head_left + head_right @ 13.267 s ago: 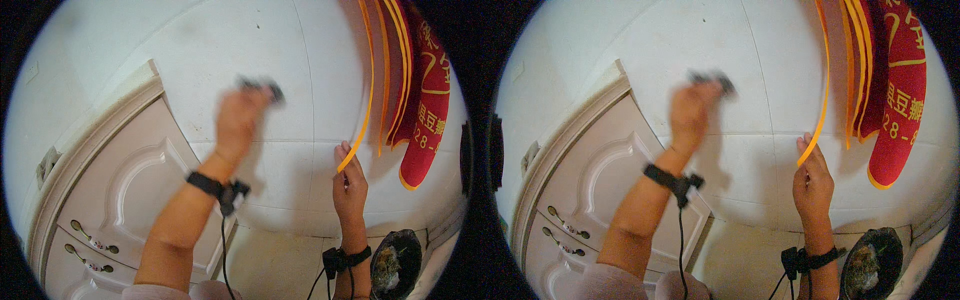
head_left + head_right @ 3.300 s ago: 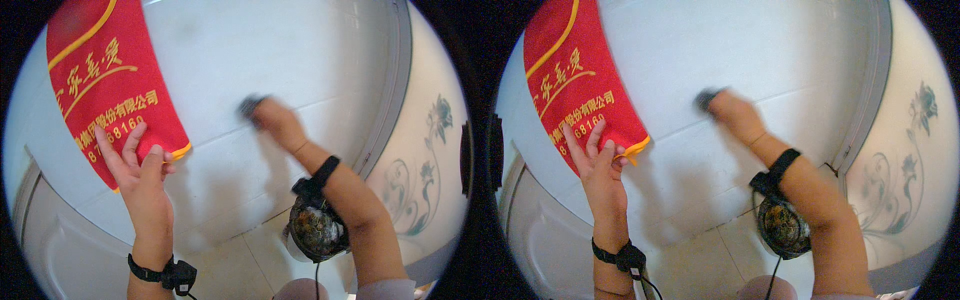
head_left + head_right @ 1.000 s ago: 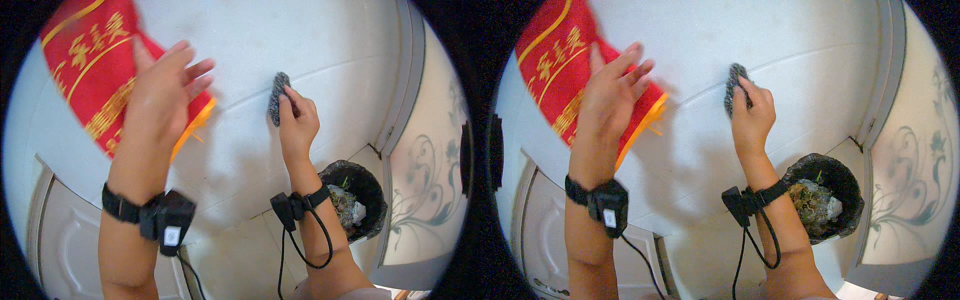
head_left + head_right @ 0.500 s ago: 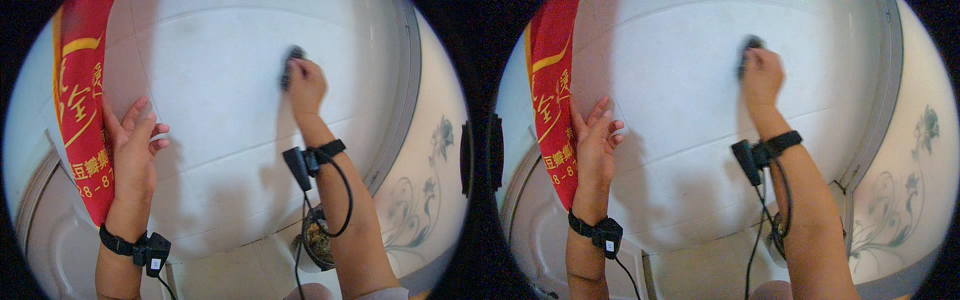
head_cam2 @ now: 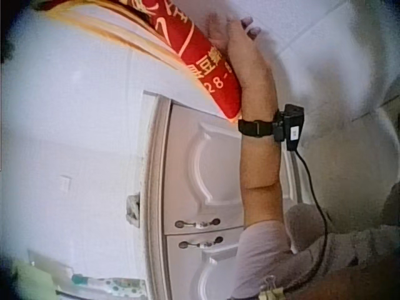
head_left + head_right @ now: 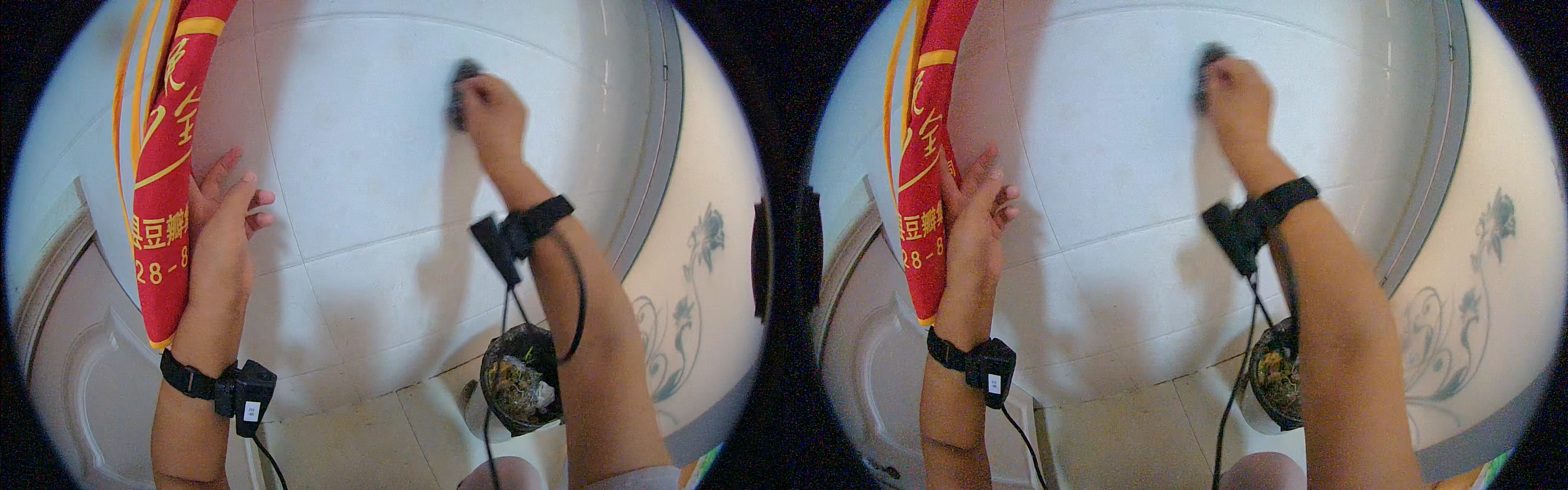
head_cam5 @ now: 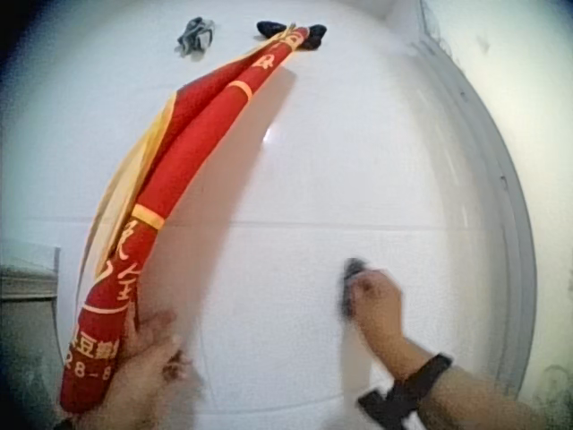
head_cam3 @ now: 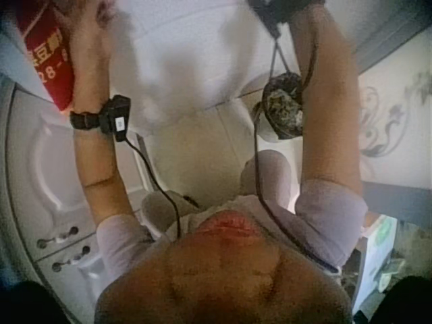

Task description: The person sprays liquid onto the bathroom tiled wall and then scrubs the tiles vigorously using a steel wool cleaning ball, moving around hanging clothes and near a trash can.

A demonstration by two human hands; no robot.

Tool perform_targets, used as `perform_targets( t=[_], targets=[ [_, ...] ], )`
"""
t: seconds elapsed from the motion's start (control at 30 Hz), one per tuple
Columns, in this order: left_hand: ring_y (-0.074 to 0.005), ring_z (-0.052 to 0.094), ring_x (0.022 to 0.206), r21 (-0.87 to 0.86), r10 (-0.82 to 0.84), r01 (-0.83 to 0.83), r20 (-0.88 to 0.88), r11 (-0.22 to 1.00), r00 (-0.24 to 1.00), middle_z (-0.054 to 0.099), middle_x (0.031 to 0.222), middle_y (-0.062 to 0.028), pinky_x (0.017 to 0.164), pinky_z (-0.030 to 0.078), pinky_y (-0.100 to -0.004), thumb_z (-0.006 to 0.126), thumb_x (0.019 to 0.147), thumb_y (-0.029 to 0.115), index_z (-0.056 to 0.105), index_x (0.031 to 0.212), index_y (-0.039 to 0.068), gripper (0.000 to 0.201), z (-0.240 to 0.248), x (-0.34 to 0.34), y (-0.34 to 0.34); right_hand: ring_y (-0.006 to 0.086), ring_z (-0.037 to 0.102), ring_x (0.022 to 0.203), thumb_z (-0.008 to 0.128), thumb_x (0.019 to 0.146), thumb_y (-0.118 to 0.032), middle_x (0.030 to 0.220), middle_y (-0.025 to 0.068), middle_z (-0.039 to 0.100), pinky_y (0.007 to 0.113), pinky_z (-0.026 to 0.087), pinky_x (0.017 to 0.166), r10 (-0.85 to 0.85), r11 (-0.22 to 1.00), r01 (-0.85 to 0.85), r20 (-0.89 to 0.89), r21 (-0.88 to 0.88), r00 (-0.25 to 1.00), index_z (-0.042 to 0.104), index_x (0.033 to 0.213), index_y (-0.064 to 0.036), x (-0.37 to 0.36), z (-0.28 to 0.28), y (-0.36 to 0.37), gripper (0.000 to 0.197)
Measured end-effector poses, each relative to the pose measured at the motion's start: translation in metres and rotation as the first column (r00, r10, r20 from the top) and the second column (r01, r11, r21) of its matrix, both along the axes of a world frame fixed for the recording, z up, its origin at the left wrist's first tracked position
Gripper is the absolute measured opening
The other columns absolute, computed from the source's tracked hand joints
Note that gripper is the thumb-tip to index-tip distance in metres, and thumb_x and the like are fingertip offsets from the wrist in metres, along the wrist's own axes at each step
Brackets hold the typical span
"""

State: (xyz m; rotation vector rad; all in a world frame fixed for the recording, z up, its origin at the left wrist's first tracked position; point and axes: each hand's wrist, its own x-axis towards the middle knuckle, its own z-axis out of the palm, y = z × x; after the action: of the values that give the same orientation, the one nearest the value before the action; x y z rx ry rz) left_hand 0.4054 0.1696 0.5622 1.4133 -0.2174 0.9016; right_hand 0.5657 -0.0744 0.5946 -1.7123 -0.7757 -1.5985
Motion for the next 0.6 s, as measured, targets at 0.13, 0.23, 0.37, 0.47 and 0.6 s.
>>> perform_targets(
  t=[0.13,0.23,0.37,0.47,0.6],
  targets=[
    [-0.0118,0.057,0.078,-0.060,0.012,-0.014,-0.038,0.998,0.999,0.050,0.127,-0.0068,0.062,0.048,-0.0218,0.056,0.087,0.007,0.020,0.143,0.024,0.069,-0.006,-0.007,0.014,0.0342,0.060,0.083,0.057,0.080,-0.009,0.091,0.0128,0.059,0.042,0.050,0.075,0.011,0.933,-0.020,-0.029,-0.359,1.000,0.055,0.084,-0.0070,-0.037,-0.010,0.065,0.005],
    [-0.0126,0.058,0.079,-0.040,-0.012,0.010,-0.054,0.999,0.998,0.050,0.126,-0.0064,0.062,0.047,-0.0225,0.056,0.087,0.007,0.023,0.141,0.023,0.065,-0.005,-0.006,0.007,0.0306,0.061,0.083,0.060,0.079,-0.006,0.091,0.0122,0.063,0.038,0.050,0.076,-0.004,1.000,0.005,-0.046,0.020,0.999,0.065,0.093,-0.0090,0.005,0.004,-0.009,0.015],
    [-0.0132,0.058,0.081,0.001,-0.027,0.027,-0.046,1.000,0.999,0.052,0.124,-0.0061,0.063,0.047,-0.0232,0.057,0.086,0.007,0.025,0.140,0.023,0.065,-0.009,0.003,0.010,0.0294,0.060,0.079,0.062,0.081,-0.012,0.085,0.0116,0.063,0.039,0.049,0.075,-0.068,0.957,0.100,-0.122,0.272,0.990,0.064,0.089,-0.0051,0.019,0.002,-0.016,0.011],
    [-0.0128,0.058,0.080,0.001,-0.018,0.018,-0.033,1.000,0.999,0.052,0.124,-0.0063,0.064,0.047,-0.0230,0.057,0.086,0.006,0.022,0.141,0.023,0.067,-0.009,0.002,0.018,0.0314,0.059,0.079,0.053,0.082,-0.009,0.093,0.0116,0.059,0.043,0.049,0.071,0.102,0.991,-0.100,0.015,-0.084,0.995,0.059,0.096,-0.0087,-0.021,-0.041,0.080,0.015],
    [-0.0122,0.058,0.079,0.038,-0.052,0.051,0.030,0.998,0.998,0.051,0.126,-0.0072,0.063,0.047,-0.0230,0.056,0.087,0.008,0.014,0.145,0.025,0.073,-0.010,0.007,0.011,0.0314,0.061,0.078,0.051,0.081,-0.011,0.087,0.0124,0.056,0.041,0.052,0.062,0.102,0.872,-0.167,-0.164,-0.459,0.981,0.055,0.092,-0.0086,-0.065,-0.102,0.140,0.011]
  ],
)
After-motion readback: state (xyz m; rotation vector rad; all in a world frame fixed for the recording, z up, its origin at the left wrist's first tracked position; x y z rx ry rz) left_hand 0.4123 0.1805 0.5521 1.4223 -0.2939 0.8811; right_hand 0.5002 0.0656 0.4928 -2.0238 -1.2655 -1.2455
